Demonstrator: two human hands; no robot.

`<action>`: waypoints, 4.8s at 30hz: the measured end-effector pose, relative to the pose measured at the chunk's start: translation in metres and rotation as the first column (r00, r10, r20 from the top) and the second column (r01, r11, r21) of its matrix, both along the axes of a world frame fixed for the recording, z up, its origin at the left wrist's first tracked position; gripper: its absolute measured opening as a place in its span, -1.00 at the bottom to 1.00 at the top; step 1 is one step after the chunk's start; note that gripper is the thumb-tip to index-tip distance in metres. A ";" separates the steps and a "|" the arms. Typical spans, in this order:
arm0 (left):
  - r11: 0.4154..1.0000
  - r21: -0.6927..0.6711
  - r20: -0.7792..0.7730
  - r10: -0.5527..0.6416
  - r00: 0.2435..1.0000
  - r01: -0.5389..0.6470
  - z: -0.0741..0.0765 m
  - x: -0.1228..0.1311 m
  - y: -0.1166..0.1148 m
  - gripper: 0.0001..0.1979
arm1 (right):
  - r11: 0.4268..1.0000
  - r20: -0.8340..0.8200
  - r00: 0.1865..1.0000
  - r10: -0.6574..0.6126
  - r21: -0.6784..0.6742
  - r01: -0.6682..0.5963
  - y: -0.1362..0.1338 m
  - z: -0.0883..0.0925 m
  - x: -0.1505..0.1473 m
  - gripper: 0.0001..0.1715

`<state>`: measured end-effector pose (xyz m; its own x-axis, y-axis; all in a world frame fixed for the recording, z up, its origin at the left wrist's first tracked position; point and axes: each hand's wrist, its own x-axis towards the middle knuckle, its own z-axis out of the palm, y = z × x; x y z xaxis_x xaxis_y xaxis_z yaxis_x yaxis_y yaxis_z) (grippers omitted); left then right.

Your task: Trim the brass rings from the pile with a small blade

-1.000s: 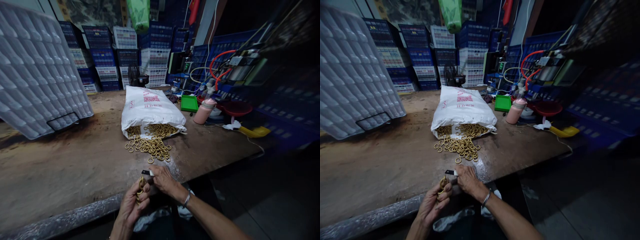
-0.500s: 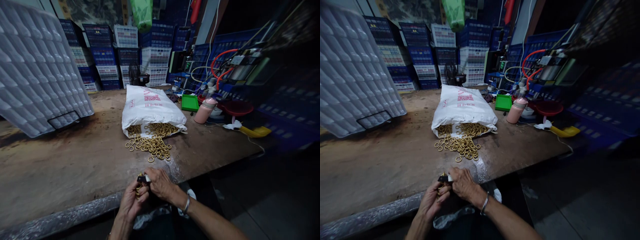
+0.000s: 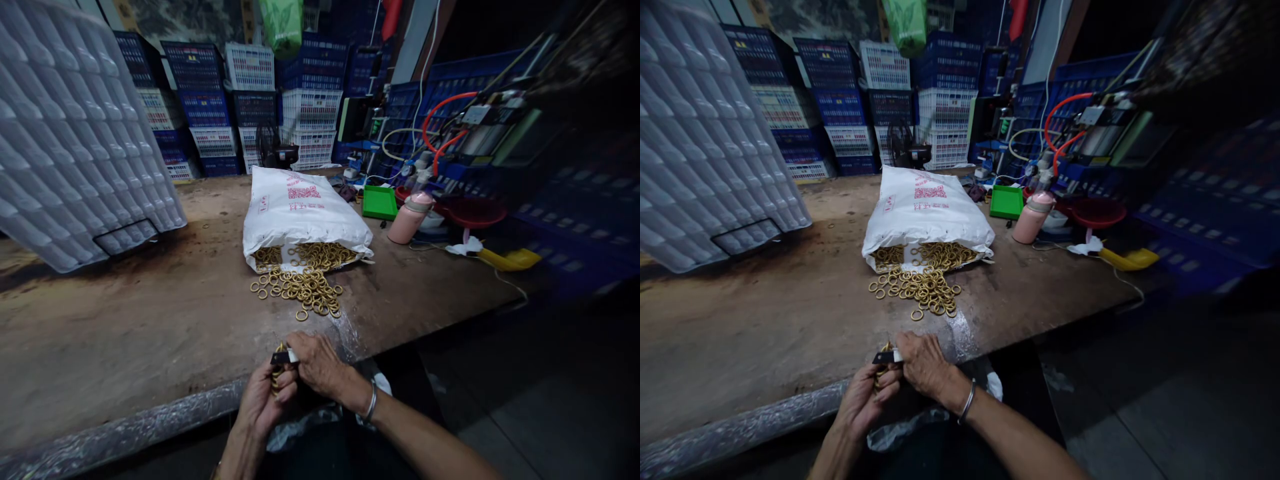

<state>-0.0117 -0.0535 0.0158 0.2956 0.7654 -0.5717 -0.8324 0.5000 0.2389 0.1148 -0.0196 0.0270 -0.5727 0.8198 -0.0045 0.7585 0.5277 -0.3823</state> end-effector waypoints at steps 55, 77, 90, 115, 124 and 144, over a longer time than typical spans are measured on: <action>0.971 0.234 -0.525 0.081 0.847 0.052 -0.020 0.002 0.008 -0.58 | 0.934 -0.266 0.898 -0.351 -0.039 0.354 0.044 -0.030 0.008 -0.80; 0.860 0.450 -0.824 0.296 0.483 0.240 0.009 0.018 -0.012 -0.76 | 0.835 -0.586 0.673 -0.452 -0.544 0.088 0.001 0.014 0.013 -0.76; 0.938 0.272 -0.684 0.032 0.728 0.214 0.018 0.019 -0.013 -0.64 | 0.808 -0.596 0.683 -0.422 -0.589 -0.014 0.006 0.012 0.008 -0.68; 0.956 0.266 -0.716 0.112 0.689 0.121 -0.007 0.017 -0.002 -0.60 | 0.995 -0.165 0.983 -0.079 -0.079 0.067 0.003 0.004 0.015 -0.63; 0.918 0.358 -0.768 0.186 0.613 0.170 -0.013 0.013 -0.003 -0.63 | 0.977 -0.266 0.964 -0.011 -0.210 -0.047 0.007 0.000 0.016 -0.71; 0.967 0.234 -0.373 0.188 0.909 -0.104 0.002 -0.020 -0.012 -0.66 | 0.975 0.004 0.994 -0.111 0.196 0.108 0.099 -0.007 -0.058 -0.63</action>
<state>-0.0313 -0.0651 0.0181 -0.0416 0.8948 -0.4444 -0.7118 0.2856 0.6417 0.0564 0.0792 0.0205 -0.4803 0.8634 0.1545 0.8206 0.5046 -0.2685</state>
